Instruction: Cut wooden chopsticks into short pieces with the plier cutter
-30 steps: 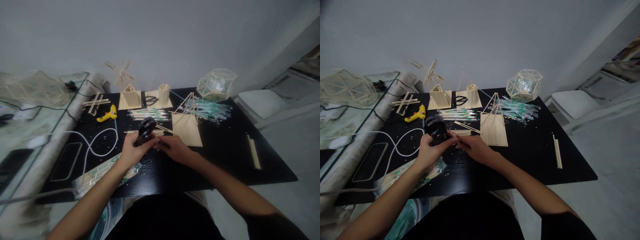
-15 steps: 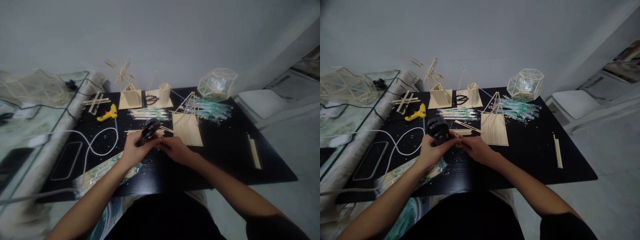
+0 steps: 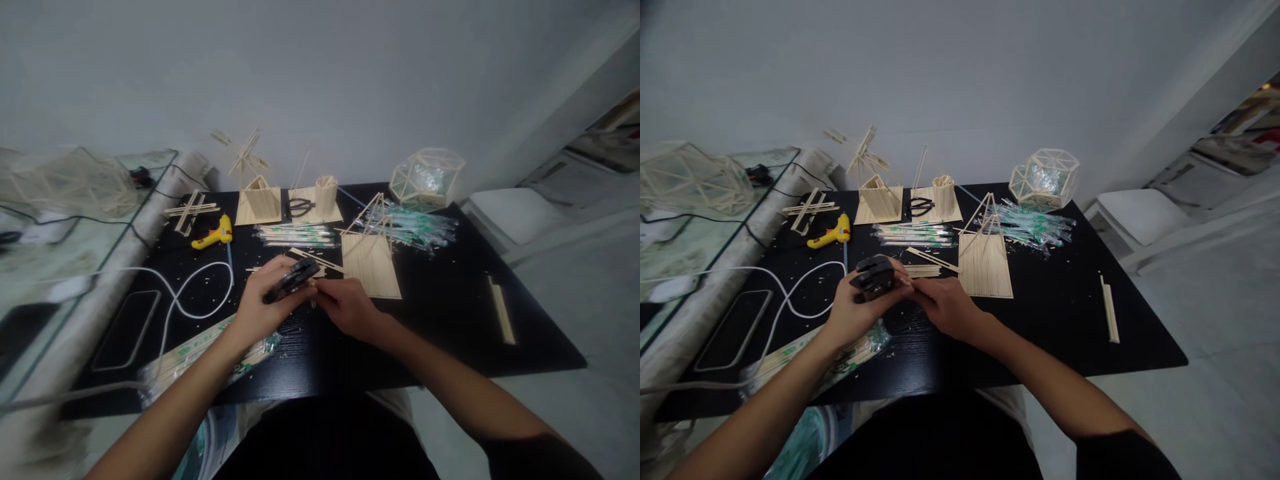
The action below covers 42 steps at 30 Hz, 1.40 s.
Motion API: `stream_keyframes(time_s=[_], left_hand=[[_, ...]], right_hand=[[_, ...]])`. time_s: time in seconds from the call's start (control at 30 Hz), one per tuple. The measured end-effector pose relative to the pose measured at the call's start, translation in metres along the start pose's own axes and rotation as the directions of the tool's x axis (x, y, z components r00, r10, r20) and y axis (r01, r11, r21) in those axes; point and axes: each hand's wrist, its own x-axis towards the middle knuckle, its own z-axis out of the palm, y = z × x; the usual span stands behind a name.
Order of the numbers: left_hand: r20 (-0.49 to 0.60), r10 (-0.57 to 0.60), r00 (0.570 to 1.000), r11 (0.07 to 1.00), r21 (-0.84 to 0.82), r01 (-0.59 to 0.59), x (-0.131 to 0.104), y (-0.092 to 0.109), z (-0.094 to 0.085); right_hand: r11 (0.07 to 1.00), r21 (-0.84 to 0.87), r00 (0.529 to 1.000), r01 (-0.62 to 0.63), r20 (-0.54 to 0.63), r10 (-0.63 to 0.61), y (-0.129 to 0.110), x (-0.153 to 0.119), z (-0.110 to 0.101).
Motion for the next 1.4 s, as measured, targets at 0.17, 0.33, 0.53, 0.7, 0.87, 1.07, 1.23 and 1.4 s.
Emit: stream_keyframes(time_s=[0.17,0.33,0.53,0.7,0.87,1.07,1.23,1.4], left_hand=[[0.167,-0.080,0.983,0.953,0.301,0.026,-0.006,0.014,-0.030],[0.195,-0.144,0.970,0.687,0.725,-0.044,-0.014,0.027,-0.053],[0.287,-0.160,0.945,0.399,0.894,-0.204,-0.013,0.034,-0.056],[0.308,-0.191,0.932,0.318,0.918,-0.238,-0.010,0.037,-0.052],[0.311,-0.210,0.927,0.299,0.923,-0.242,-0.010,0.038,-0.050],[0.303,-0.201,0.932,0.294,0.926,-0.238,-0.011,0.039,-0.050],[0.280,-0.196,0.940,0.322,0.923,-0.208,-0.011,0.040,-0.050],[0.273,-0.224,0.936,0.325,0.926,-0.193,-0.012,0.039,-0.047]], right_hand=[[0.998,0.045,0.999,-0.045,0.001,0.045,-0.003,0.000,0.000],[0.999,0.003,0.999,-0.044,-0.004,0.044,-0.004,0.002,-0.001],[0.998,-0.062,1.000,0.003,-0.027,-0.005,0.005,0.002,0.002],[0.996,-0.092,1.000,0.003,-0.013,-0.004,0.011,-0.001,0.005],[0.995,-0.103,1.000,-0.002,0.003,0.002,0.013,-0.003,0.006],[0.994,-0.107,1.000,0.016,-0.010,-0.017,0.013,-0.001,0.006],[0.994,-0.105,1.000,-0.018,0.014,0.020,0.012,-0.001,0.006],[0.994,-0.107,0.999,-0.033,0.019,0.035,0.013,-0.001,0.006]])
